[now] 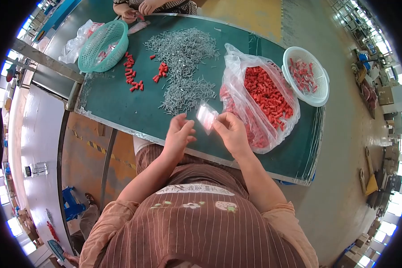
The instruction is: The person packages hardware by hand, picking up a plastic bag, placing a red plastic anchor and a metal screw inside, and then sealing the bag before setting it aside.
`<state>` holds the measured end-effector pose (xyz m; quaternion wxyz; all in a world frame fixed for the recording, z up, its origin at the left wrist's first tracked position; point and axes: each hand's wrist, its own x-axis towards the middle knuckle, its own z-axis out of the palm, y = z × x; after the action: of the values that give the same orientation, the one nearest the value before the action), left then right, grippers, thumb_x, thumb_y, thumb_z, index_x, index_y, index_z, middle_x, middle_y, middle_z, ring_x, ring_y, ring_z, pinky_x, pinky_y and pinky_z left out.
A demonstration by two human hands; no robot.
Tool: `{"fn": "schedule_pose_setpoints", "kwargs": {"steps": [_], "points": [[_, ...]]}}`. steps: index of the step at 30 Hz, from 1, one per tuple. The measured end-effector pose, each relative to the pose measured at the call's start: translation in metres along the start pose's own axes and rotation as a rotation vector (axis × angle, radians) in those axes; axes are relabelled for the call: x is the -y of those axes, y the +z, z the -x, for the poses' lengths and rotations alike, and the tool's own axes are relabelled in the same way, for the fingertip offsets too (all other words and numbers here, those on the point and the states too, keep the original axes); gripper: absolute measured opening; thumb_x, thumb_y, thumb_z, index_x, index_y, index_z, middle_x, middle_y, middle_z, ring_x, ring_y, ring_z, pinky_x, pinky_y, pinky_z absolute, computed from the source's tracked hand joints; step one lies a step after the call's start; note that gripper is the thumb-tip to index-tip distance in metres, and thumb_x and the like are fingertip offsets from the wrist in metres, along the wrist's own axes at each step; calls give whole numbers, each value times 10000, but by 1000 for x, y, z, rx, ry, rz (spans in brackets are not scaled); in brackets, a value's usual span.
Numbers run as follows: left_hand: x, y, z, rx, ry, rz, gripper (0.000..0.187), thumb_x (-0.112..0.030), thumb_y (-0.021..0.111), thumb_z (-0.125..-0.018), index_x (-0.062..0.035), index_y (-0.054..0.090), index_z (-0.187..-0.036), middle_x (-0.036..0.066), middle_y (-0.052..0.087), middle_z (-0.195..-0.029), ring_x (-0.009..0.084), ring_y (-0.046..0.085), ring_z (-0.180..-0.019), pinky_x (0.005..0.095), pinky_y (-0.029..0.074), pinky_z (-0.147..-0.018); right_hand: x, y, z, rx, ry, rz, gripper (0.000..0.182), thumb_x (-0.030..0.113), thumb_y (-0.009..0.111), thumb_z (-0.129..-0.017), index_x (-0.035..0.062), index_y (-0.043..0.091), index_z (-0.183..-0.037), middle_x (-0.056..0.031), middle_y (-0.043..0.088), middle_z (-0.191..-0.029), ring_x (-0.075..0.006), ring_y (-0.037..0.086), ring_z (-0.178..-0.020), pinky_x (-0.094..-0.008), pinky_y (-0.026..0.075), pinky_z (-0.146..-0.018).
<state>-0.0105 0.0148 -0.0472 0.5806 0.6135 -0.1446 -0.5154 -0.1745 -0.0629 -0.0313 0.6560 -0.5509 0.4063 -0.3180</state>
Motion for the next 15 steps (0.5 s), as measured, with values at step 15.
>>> {"fn": "schedule_pose_setpoints", "kwargs": {"steps": [15], "points": [[-9,1,-3,320,100,-344,173,-159,677,-859,-19,607,-932,12,612,-833,62,565,-767,228,480,-659,7,4,-4,95,-80,351,118,69,651,-844,20,546,-820,-15,586,-760,-68,514,-716,-253,445,-647]]}}
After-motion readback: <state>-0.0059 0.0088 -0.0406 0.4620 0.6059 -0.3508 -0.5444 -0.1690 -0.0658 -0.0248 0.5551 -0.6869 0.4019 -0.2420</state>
